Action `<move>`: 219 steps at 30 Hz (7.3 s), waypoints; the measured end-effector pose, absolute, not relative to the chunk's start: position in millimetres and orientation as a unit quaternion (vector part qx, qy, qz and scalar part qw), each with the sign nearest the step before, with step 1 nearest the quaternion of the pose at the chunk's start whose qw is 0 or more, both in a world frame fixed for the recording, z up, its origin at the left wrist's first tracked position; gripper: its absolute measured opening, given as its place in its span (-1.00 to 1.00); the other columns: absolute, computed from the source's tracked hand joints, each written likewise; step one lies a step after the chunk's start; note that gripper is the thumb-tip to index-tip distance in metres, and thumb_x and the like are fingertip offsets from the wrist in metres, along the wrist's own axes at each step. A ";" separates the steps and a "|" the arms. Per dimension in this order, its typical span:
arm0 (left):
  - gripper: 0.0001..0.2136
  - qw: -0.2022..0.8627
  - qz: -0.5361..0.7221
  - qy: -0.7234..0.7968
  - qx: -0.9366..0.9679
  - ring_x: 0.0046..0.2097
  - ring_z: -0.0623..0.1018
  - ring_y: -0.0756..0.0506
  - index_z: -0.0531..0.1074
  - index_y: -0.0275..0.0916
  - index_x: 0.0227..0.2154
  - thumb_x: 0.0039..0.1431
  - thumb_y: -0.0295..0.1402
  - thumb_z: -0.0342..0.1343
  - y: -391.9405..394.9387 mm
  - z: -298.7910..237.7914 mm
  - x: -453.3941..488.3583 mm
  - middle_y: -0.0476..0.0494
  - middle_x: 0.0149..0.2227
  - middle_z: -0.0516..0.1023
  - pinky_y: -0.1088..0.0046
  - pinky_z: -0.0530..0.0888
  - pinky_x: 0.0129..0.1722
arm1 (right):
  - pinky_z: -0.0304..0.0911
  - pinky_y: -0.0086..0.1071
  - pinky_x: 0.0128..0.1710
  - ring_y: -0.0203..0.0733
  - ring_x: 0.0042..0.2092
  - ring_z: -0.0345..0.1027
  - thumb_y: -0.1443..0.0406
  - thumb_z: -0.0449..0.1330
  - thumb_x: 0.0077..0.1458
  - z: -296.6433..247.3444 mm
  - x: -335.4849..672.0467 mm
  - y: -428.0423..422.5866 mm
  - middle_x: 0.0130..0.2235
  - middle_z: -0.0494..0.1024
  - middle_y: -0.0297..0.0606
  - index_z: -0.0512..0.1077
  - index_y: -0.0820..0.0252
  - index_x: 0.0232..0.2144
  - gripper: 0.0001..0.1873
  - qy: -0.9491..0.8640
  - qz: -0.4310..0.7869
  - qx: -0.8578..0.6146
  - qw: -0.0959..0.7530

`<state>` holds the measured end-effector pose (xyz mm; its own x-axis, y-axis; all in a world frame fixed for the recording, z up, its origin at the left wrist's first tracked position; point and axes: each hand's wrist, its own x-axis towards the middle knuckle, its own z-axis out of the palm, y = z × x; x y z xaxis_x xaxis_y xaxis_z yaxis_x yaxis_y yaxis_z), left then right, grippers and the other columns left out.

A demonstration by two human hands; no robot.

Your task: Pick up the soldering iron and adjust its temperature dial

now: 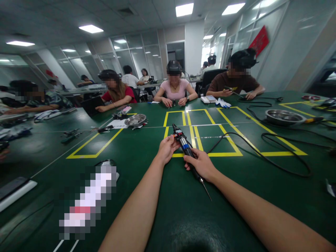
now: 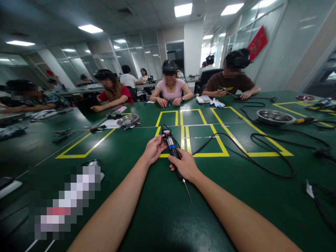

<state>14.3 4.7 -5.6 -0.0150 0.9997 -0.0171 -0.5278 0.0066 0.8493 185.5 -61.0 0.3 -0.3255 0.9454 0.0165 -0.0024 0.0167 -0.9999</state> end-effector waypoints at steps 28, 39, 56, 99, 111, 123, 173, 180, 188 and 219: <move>-0.87 0.576 0.619 0.407 0.346 -0.21 0.65 -0.16 0.40 -0.39 -0.31 0.27 -0.38 0.09 5.7 -0.5 19.8 -0.41 -0.24 0.61 0.28 0.56 -0.10 | 0.43 -0.43 -0.42 -0.35 -0.44 0.47 0.30 0.18 -0.08 3.5 238.6 -5.8 -0.30 0.45 -0.40 0.37 0.08 -0.03 -0.52 -0.340 0.484 -0.335 0.733; -0.94 0.575 0.622 0.410 0.337 -0.22 0.65 -0.16 0.41 -0.39 -0.31 0.22 -0.47 0.11 6.1 0.1 19.4 -0.43 -0.25 0.61 0.26 0.56 -0.10 | 0.47 -0.37 -0.45 -0.37 -0.51 0.39 0.18 0.08 -0.06 -19.3 302.9 26.8 -0.45 0.30 -0.53 0.10 0.05 -0.28 -0.72 -0.198 0.333 -0.383 0.838; -0.94 0.577 0.623 0.409 0.334 -0.24 0.65 -0.15 0.40 -0.38 -0.33 0.22 -0.47 0.12 4.4 0.5 21.2 -0.39 -0.27 0.62 0.26 0.55 -0.11 | 0.32 -0.48 -0.60 -0.32 -0.58 0.41 0.16 0.14 -0.02 -20.3 290.8 17.5 -0.52 0.36 -0.55 0.13 0.07 -0.28 -0.71 -0.288 0.318 -0.463 0.776; -0.80 0.581 0.671 0.346 0.305 -0.33 0.62 -0.14 0.43 -0.36 -0.30 0.09 -0.32 0.23 9.0 -8.3 16.0 -0.26 -0.35 0.60 0.21 0.56 -0.21 | 0.25 -0.48 -0.59 -0.33 -0.55 0.33 0.03 0.23 0.09 2.8 197.1 -61.0 -0.50 0.50 -0.33 0.42 0.25 -0.28 -0.63 -0.615 0.527 -0.431 0.398; -0.75 0.610 0.662 0.321 0.295 -0.30 0.63 -0.15 0.44 -0.34 -0.25 0.11 -0.26 0.23 9.4 -8.4 17.2 -0.29 -0.32 0.61 0.27 0.57 -0.22 | 0.23 -0.45 -0.56 -0.34 -0.55 0.31 0.01 0.23 0.11 0.8 200.6 -59.6 -0.49 0.49 -0.31 0.42 0.25 -0.31 -0.62 -0.608 0.540 -0.410 0.413; -0.74 0.625 0.651 0.303 0.305 -0.22 0.64 -0.20 0.44 -0.37 -0.20 0.16 -0.26 0.20 9.6 -8.9 17.5 -0.38 -0.23 0.61 0.16 0.53 -0.10 | 0.22 -0.44 -0.56 -0.34 -0.55 0.30 0.01 0.24 0.09 -0.8 200.4 -58.3 -0.51 0.48 -0.31 0.41 0.25 -0.33 -0.61 -0.592 0.555 -0.403 0.424; -0.70 0.635 0.645 0.303 0.300 -0.22 0.63 -0.15 0.46 -0.36 -0.21 0.16 -0.20 0.22 10.3 -9.5 16.8 -0.33 -0.25 0.62 0.18 0.52 -0.05 | 0.24 -0.44 -0.55 -0.34 -0.55 0.33 -0.02 0.25 0.06 2.1 202.1 -59.2 -0.50 0.49 -0.31 0.41 0.24 -0.34 -0.59 -0.587 0.577 -0.386 0.416; -0.76 0.649 0.639 0.300 0.284 -0.22 0.62 -0.12 0.47 -0.34 -0.23 0.16 -0.25 0.22 10.8 -8.0 15.7 -0.29 -0.27 0.61 0.23 0.50 -0.02 | 0.24 -0.45 -0.55 -0.35 -0.54 0.33 0.00 0.27 0.05 5.9 202.2 -61.0 -0.49 0.49 -0.32 0.40 0.23 -0.35 -0.60 -0.579 0.585 -0.383 0.418; -0.77 0.686 0.620 0.270 0.268 -0.22 0.59 -0.08 0.46 -0.31 -0.22 0.21 -0.22 0.17 7.2 -5.2 15.2 -0.23 -0.28 0.59 0.29 0.48 -0.01 | 0.27 -0.44 -0.53 -0.33 -0.51 0.35 -0.02 0.26 0.05 2.8 204.0 -58.8 -0.47 0.49 -0.31 0.40 0.23 -0.34 -0.58 -0.585 0.601 -0.365 0.404; -0.70 0.664 0.633 0.293 0.269 -0.18 0.63 -0.13 0.50 -0.34 -0.15 0.16 -0.21 0.21 5.0 -0.4 15.3 -0.30 -0.18 0.63 0.32 0.52 -0.08 | 0.32 -0.11 0.01 -0.07 0.02 0.33 0.18 0.20 0.14 12.7 203.7 -61.4 0.04 0.40 -0.15 0.29 0.00 0.16 -0.48 -0.734 0.341 -0.389 0.440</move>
<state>15.3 5.0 -0.4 0.0260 0.9985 -0.0488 -0.6828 0.0534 0.7286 203.7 -61.4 12.7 -0.3102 0.8715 0.3797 0.2711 0.4639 -0.8433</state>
